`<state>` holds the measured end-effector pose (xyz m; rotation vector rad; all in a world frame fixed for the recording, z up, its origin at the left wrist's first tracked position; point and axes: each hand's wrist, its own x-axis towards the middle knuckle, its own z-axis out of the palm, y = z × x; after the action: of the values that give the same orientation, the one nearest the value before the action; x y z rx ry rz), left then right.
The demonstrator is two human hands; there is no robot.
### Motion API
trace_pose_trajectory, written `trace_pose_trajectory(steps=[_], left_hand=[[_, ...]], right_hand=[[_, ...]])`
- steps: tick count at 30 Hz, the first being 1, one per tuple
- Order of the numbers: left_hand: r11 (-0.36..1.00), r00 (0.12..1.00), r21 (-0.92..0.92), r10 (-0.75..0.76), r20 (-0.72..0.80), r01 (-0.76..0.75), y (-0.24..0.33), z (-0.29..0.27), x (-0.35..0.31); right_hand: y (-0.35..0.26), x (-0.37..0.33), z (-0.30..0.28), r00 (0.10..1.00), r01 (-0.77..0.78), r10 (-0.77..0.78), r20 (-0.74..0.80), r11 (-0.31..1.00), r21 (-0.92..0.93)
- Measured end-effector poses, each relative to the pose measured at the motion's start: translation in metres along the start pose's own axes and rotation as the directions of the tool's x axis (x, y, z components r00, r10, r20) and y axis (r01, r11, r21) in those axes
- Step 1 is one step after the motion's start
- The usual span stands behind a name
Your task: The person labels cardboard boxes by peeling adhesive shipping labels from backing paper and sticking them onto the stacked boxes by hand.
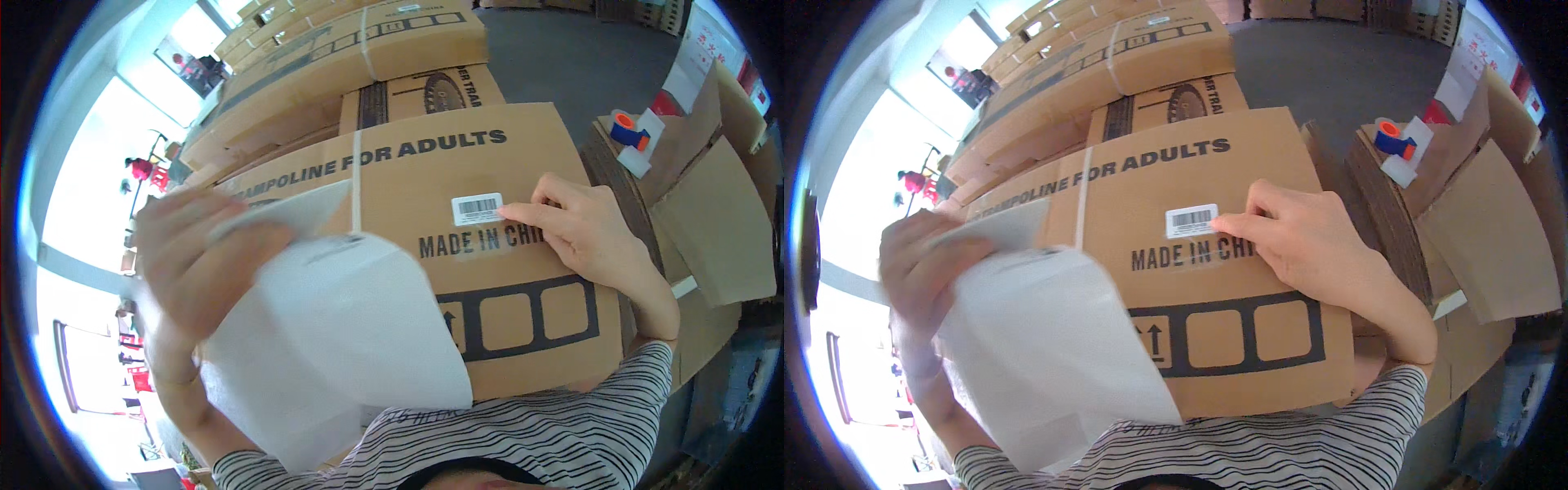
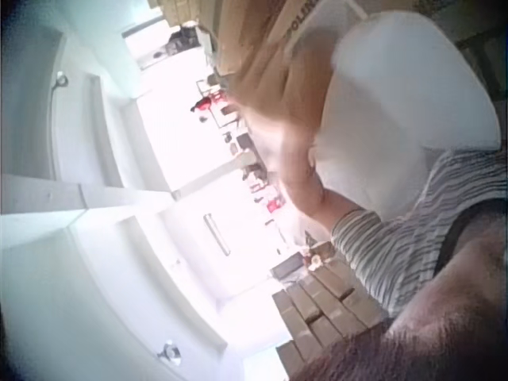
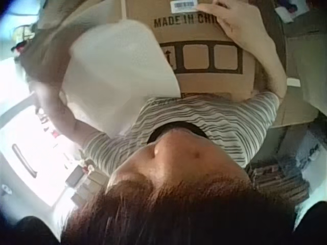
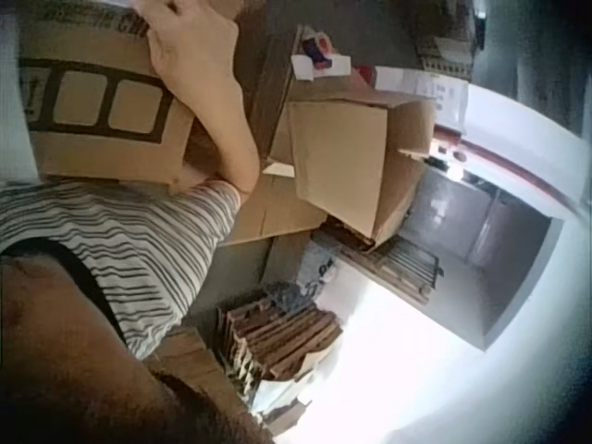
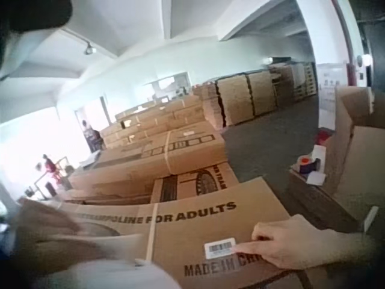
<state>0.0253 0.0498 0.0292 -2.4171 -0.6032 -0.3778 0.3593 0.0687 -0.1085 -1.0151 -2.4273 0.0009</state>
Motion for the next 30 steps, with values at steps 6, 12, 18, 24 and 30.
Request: trace_pose_trajectory(steps=[6,12,18,24,30], left_hand=[[0.911,0.998,-0.412,0.032,0.062,-0.003,-0.011,0.04,0.025],[0.923,0.964,-0.309,0.172,-0.205,-0.231,-0.005,0.039,0.047],[0.934,0.984,-0.328,0.094,-0.154,-0.141,-0.003,0.035,0.041],[0.697,0.935,-0.623,-0.251,0.251,0.354,0.001,0.049,0.026],[0.728,0.926,-0.576,-0.246,0.287,0.372,-0.007,0.064,0.025]], right_hand=[[-0.005,0.005,-0.004,0.995,0.014,0.011,-0.097,0.967,0.255],[-0.016,0.042,-0.006,0.745,-0.657,0.016,0.667,-0.151,0.738],[-0.029,0.041,-0.002,0.839,-0.506,0.102,0.535,-0.219,0.834],[-0.028,0.035,0.011,0.926,-0.288,0.211,0.314,-0.144,0.947],[-0.022,0.037,0.012,0.939,-0.318,0.144,0.311,0.024,0.948]])
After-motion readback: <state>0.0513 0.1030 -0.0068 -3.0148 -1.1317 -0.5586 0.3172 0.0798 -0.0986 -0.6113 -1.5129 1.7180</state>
